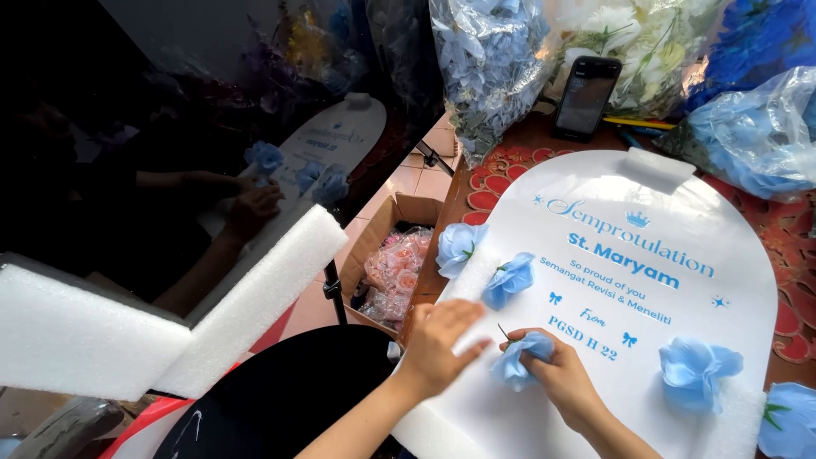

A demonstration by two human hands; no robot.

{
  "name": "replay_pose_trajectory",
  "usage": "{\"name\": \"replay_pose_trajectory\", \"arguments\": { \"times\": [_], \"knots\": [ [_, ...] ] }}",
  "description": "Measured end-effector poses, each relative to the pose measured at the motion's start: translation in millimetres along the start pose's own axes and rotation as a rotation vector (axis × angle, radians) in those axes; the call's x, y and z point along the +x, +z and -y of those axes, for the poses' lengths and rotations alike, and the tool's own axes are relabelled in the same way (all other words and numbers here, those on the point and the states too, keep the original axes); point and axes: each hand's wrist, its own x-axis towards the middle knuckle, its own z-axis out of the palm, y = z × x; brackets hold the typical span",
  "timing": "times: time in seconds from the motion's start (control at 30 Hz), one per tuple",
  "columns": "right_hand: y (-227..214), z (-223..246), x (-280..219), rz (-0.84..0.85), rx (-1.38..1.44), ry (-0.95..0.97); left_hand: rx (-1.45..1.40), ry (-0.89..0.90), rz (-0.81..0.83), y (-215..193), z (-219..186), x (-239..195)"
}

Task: Decorating a white commemorative sign with small blue fabric flowers using pliers

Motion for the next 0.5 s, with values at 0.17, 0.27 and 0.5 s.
{"name": "replay_pose_trajectory", "arguments": {
  "times": [0.17, 0.27, 0.5],
  "knots": [
    [1, -4, 36, -0.048, 0.025, 0.070, -0.096, -0.439, -0.148, 12, 59, -7],
    [6, 7, 44, -0.032, -0.066, 0.109, -0.230, -0.612, -0.030, 16, 65, -9],
    [23, 23, 41, -0.047, -0.169, 0.136, -0.235, -0.586, -0.035, 19, 66, -8]
  ]
}}
